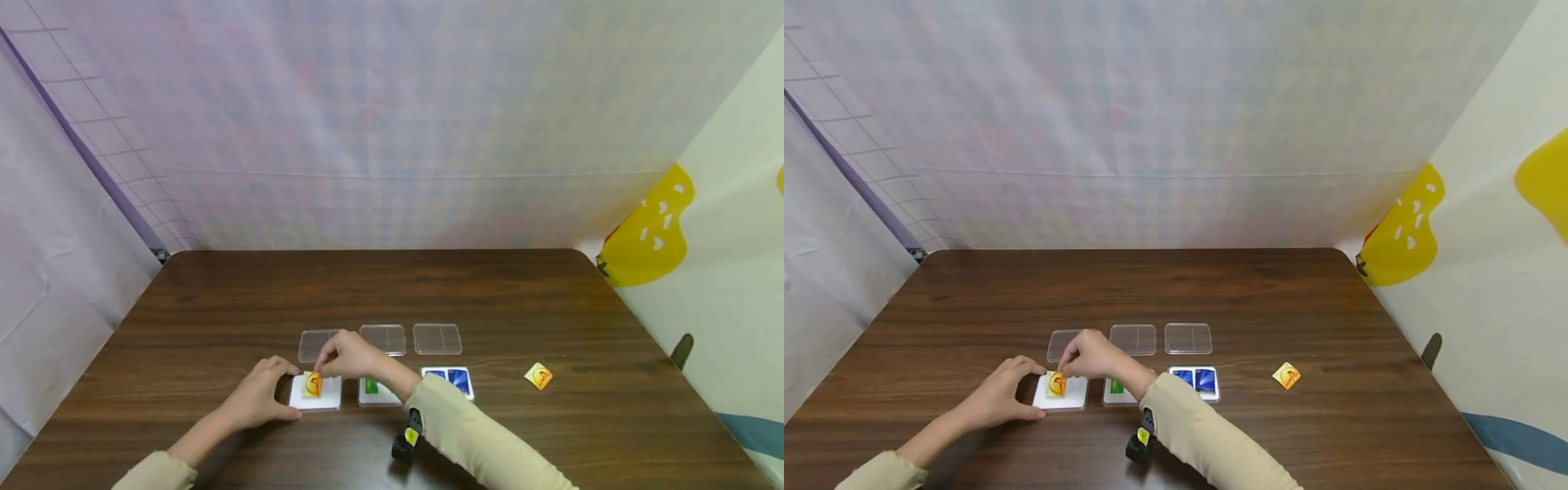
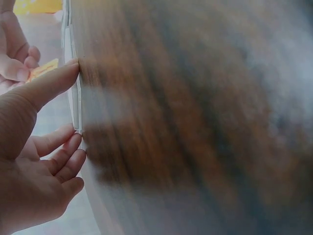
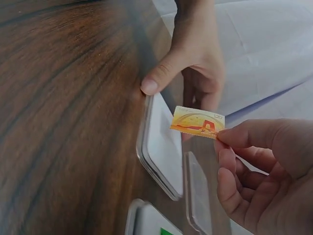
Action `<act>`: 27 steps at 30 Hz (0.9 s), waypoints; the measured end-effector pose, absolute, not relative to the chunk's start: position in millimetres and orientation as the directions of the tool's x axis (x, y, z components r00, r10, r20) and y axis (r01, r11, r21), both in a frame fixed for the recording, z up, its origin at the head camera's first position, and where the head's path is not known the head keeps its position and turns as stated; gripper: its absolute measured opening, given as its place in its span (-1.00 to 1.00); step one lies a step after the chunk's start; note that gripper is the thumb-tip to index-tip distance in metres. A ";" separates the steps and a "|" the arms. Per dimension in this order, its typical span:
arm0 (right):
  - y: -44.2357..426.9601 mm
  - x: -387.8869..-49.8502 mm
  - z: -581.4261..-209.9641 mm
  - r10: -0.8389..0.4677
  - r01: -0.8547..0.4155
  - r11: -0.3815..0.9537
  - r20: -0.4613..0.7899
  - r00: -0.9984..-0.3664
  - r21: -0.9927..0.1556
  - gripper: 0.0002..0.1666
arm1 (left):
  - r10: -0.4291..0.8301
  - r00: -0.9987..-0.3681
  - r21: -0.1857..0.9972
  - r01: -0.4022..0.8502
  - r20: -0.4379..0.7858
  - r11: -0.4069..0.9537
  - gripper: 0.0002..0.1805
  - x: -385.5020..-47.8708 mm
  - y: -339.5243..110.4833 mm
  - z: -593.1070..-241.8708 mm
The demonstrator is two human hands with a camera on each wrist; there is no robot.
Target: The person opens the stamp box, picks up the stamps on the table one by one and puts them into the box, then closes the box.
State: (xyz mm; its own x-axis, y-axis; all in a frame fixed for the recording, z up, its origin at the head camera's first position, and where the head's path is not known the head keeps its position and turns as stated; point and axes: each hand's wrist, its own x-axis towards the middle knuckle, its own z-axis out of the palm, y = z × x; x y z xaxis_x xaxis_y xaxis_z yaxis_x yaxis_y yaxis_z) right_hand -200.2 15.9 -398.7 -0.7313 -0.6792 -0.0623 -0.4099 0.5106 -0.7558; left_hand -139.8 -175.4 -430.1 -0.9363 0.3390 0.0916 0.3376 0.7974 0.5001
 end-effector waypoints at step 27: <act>-7.6 -192.7 -420.0 -0.622 -0.552 0.620 0.080 -0.779 -0.557 -0.90 | 0.345 -0.933 0.503 0.347 0.101 0.792 -0.34 -140.0 -176.5 -432.2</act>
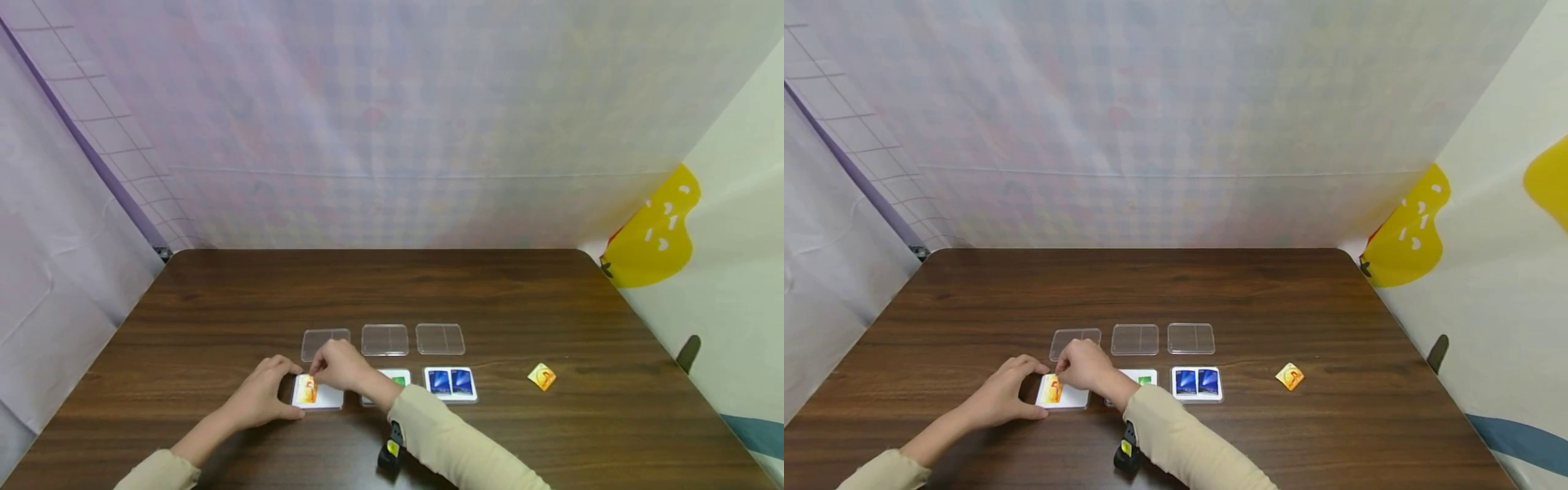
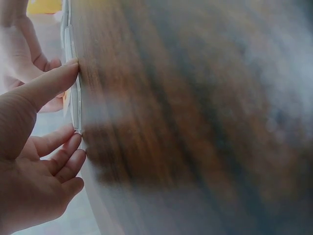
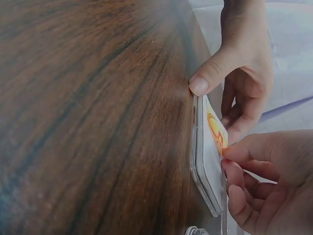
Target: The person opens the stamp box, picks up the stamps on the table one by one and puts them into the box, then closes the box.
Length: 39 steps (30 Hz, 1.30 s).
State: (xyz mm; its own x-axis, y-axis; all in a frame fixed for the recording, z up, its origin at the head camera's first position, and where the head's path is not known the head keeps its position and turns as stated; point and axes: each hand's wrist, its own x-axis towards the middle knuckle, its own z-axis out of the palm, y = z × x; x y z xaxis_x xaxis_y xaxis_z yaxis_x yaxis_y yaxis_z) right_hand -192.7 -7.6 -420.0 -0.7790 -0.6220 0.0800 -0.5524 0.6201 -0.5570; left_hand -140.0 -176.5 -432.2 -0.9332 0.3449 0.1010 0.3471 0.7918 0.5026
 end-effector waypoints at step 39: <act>127.4 -206.3 -400.8 -0.637 -0.561 0.548 0.124 -0.761 -0.620 -0.93 | 0.322 -0.943 0.490 0.321 0.085 0.811 -0.31 -139.2 -176.1 -432.1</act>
